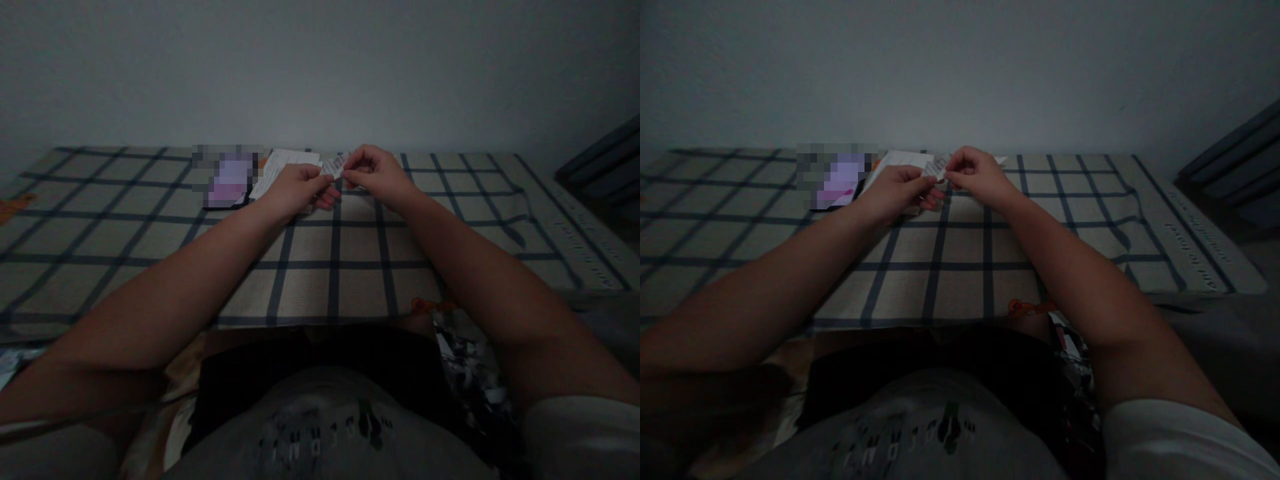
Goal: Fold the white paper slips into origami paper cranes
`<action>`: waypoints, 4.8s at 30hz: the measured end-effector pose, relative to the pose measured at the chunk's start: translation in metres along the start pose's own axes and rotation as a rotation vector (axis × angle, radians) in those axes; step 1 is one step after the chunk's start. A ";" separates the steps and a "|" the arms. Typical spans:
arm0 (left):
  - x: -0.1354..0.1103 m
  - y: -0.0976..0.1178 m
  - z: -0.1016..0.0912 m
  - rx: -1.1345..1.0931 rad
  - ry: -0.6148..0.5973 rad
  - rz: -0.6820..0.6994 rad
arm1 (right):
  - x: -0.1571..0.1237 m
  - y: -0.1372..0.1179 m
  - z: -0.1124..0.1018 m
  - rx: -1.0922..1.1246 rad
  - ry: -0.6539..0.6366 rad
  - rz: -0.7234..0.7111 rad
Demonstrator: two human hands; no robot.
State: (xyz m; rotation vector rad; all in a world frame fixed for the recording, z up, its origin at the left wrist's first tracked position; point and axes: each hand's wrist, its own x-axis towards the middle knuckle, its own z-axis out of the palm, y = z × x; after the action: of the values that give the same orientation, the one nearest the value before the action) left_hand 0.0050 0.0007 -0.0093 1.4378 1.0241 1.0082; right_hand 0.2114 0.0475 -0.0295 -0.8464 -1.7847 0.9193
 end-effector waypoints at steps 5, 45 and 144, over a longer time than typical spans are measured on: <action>0.002 0.000 -0.002 0.030 -0.002 0.003 | 0.004 0.014 -0.004 -0.096 0.012 -0.073; 0.003 -0.001 -0.005 0.113 0.184 0.098 | -0.006 -0.018 -0.005 -0.384 -0.112 -0.053; 0.019 -0.015 -0.017 0.149 0.185 0.317 | -0.005 -0.009 -0.004 -0.319 -0.099 -0.046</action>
State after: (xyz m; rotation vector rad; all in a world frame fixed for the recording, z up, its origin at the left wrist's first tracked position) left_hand -0.0071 0.0252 -0.0221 1.6895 1.0402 1.3370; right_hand 0.2157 0.0401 -0.0221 -0.9670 -2.0629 0.6656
